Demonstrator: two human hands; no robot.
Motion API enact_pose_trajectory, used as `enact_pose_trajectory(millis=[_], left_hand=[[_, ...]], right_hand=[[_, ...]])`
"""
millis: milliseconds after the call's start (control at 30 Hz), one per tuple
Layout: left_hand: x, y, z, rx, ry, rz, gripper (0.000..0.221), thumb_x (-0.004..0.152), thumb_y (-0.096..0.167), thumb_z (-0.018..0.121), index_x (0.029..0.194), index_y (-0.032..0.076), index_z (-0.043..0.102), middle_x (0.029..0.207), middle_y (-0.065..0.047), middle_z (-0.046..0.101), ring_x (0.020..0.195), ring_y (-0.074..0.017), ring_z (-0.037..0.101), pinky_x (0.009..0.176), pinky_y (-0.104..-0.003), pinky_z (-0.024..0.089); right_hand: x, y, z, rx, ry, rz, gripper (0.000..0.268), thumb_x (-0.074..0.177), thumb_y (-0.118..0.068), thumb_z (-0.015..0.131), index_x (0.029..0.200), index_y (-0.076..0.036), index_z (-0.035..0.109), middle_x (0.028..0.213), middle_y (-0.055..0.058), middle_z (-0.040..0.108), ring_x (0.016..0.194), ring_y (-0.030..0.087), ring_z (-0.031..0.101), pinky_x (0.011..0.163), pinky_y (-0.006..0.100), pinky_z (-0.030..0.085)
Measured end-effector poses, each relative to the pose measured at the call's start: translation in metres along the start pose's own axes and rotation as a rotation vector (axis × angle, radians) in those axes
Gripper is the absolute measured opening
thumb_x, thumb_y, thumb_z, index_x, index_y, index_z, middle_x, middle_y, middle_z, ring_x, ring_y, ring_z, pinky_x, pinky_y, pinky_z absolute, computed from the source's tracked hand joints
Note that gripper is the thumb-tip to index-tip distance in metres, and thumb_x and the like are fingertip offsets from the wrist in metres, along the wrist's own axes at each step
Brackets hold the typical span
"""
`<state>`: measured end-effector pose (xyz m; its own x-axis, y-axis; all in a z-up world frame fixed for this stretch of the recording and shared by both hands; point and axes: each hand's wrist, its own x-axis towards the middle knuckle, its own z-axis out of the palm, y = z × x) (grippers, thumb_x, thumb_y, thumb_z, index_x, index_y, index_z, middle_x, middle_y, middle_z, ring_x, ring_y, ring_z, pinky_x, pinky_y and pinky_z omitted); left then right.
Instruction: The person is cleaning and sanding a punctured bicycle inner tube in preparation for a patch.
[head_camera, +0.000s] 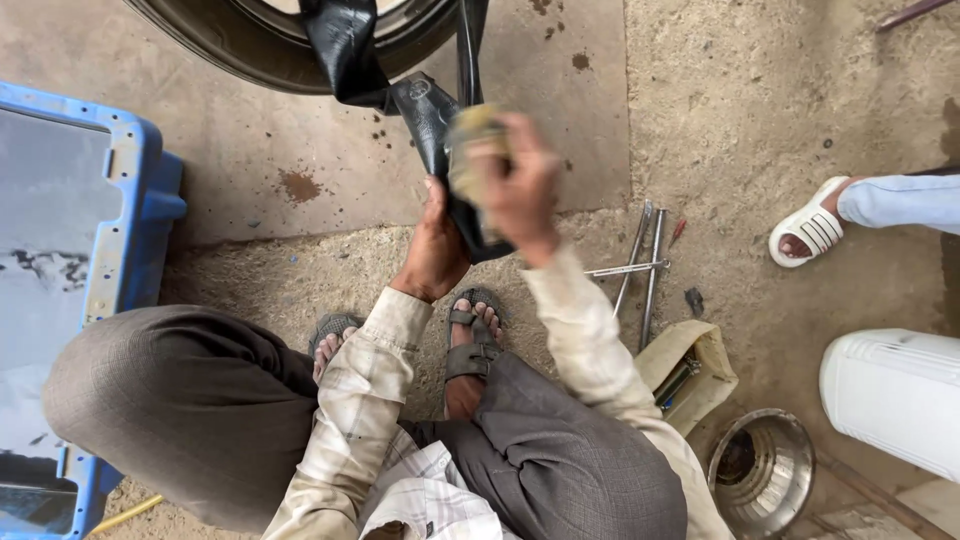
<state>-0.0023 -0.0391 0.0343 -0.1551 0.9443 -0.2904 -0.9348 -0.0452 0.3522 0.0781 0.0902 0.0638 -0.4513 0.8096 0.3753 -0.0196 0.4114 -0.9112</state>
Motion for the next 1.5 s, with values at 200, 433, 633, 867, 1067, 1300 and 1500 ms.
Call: enact_pose_trajectory(millis=[200,433,633,867,1067,1300,1500], left_hand=[[0.007,-0.011,-0.034,0.004,0.034,0.062,0.083,0.105,0.070,0.036,0.159,0.008,0.031,0.152,-0.022,0.041,0.143,-0.0378,0.046,0.118,-0.058,0.040],[0.010,-0.011,0.003,0.048,0.091,-0.068,0.093,0.091,0.079,0.023,0.158,0.015,0.027,0.161,-0.018,0.034,0.150,-0.0372,0.037,0.117,-0.058,0.040],[0.011,-0.011,-0.019,0.081,0.053,-0.010,0.103,0.091,0.082,0.027,0.162,0.006,0.024,0.162,-0.024,0.032,0.151,-0.0428,0.035,0.121,-0.060,0.038],[-0.003,0.007,0.005,0.093,-0.012,-0.025,0.098,0.094,0.078,0.032,0.162,0.007,0.026,0.162,-0.018,0.037,0.150,-0.0353,0.039,0.119,-0.052,0.041],[0.005,-0.020,-0.035,0.132,0.106,-0.006,0.096,0.101,0.074,0.033,0.165,0.002,0.025,0.162,-0.027,0.034,0.150,-0.0410,0.039,0.119,-0.058,0.038],[-0.001,-0.002,-0.005,0.118,-0.009,0.014,0.092,0.099,0.073,0.023,0.164,0.007,0.024,0.165,-0.018,0.035,0.151,-0.0346,0.038,0.121,-0.053,0.038],[0.004,-0.011,-0.012,0.147,0.148,0.025,0.091,0.098,0.072,0.026,0.164,0.010,0.025,0.160,-0.024,0.035,0.149,-0.0426,0.036,0.118,-0.060,0.035]], right_hand=[[-0.050,-0.016,0.033,-0.496,-0.238,-0.252,0.022,0.113,-0.025,0.053,0.105,-0.005,0.058,0.084,0.009,0.067,0.064,0.016,0.065,0.051,0.032,0.054],[0.006,0.042,0.029,-0.624,-0.165,-0.153,0.034,0.112,-0.031,0.052,0.096,-0.004,0.065,0.072,0.008,0.073,0.045,0.010,0.062,0.036,0.025,0.049],[-0.028,0.018,0.030,-0.596,-0.187,-0.220,0.039,0.112,-0.031,0.050,0.089,-0.005,0.068,0.069,0.010,0.070,0.045,0.014,0.059,0.038,0.028,0.047],[-0.009,0.029,0.023,-0.574,-0.128,-0.052,0.030,0.113,-0.023,0.050,0.096,-0.002,0.064,0.072,0.011,0.072,0.051,0.014,0.067,0.039,0.027,0.052],[-0.052,0.027,0.022,-0.615,-0.142,-0.215,0.022,0.111,-0.018,0.055,0.099,-0.002,0.065,0.066,0.009,0.066,0.044,0.014,0.057,0.036,0.030,0.044],[-0.025,0.041,0.023,-0.781,-0.064,0.048,0.029,0.113,-0.026,0.053,0.099,-0.002,0.062,0.056,0.003,0.059,0.037,0.012,0.047,0.034,0.030,0.036],[-0.043,0.020,0.019,-0.557,-0.106,-0.211,0.026,0.115,-0.023,0.051,0.105,-0.001,0.059,0.075,0.013,0.067,0.057,0.020,0.065,0.046,0.033,0.052]])
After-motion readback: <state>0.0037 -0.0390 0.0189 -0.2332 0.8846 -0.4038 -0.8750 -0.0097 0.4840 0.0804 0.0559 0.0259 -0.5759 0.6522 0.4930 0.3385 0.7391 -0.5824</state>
